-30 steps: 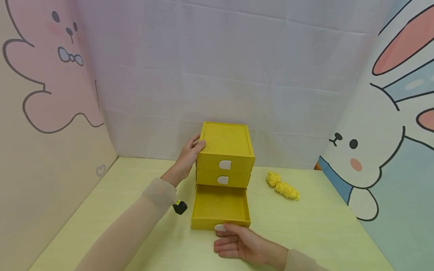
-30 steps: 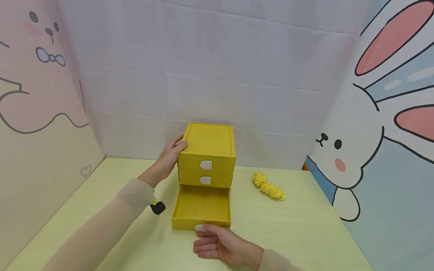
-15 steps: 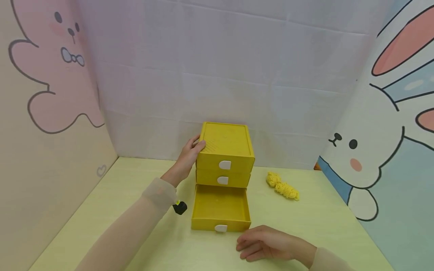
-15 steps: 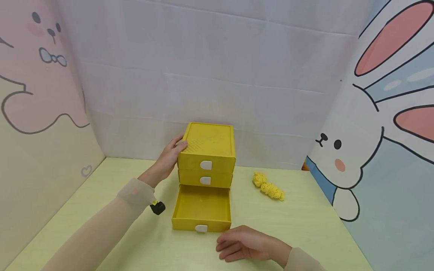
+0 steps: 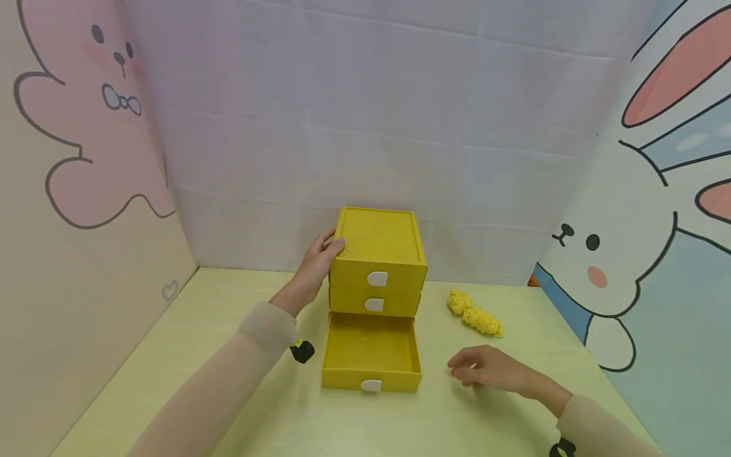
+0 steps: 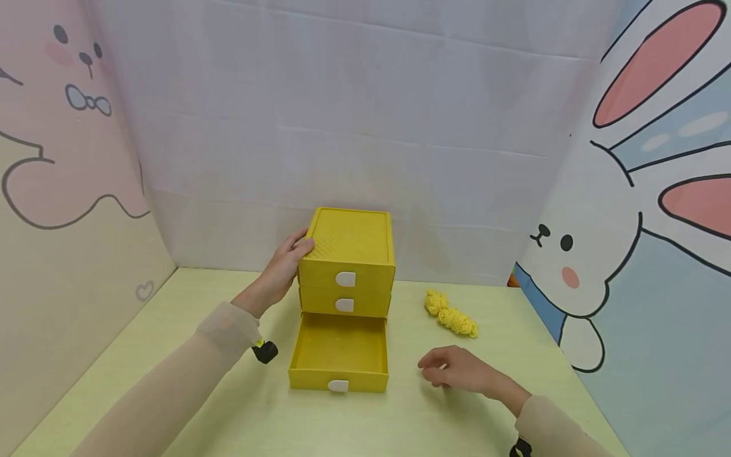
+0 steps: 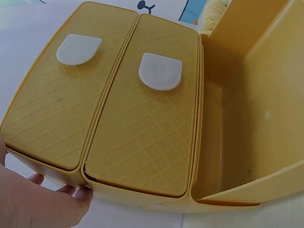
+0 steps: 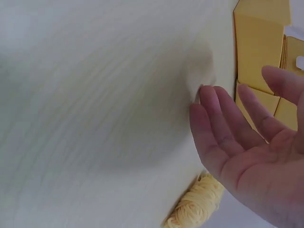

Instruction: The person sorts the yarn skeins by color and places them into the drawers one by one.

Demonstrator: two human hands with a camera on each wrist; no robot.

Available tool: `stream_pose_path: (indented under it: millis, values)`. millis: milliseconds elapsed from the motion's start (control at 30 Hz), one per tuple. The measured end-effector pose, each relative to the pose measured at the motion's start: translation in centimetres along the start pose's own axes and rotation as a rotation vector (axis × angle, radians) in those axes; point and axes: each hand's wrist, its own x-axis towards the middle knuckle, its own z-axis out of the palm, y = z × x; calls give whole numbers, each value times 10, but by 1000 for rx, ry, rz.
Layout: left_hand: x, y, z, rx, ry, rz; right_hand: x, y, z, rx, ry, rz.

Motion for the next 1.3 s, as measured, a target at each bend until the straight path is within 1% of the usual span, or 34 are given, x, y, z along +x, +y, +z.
stream_pose_path:
  millis: [167, 233, 300, 433, 533, 700, 767, 833, 933, 1067, 1167, 1300]
  values:
    - [0, 0, 0, 3, -2, 4, 4, 9, -13, -260, 58, -148]
    - [-1, 1, 0, 6, -3, 4, 5, 11, -17, -350, 87, -191]
    - [-1, 1, 0, 7, -2, 4, 7, 12, -20, -455, 131, -210]
    - [-1, 1, 0, 11, -2, 7, 12, 14, -26, -683, 266, -220]
    - [0, 1, 0, 10, -4, 10, 16, 18, -33, -784, 373, -227]
    - [2, 0, 0, 0, -4, 11, 27, 27, -48, -808, 518, -221]
    - [2, 1, 1, -1, -3, 9, 32, 32, -53, -796, 555, -200]
    - [2, 0, 0, -1, -2, 10, 37, 36, -58, -783, 573, -174]
    - [1, 0, 0, -2, -1, 7, 43, 41, -63, -743, 570, -128]
    - [2, -1, 0, -2, -1, 4, 50, 46, -68, -682, 537, -78]
    - [2, -1, 0, -1, 0, -2, 54, 50, -70, -646, 521, -58]
    - [2, 0, -1, -4, 3, -5, 59, 54, -70, -632, 500, -47]
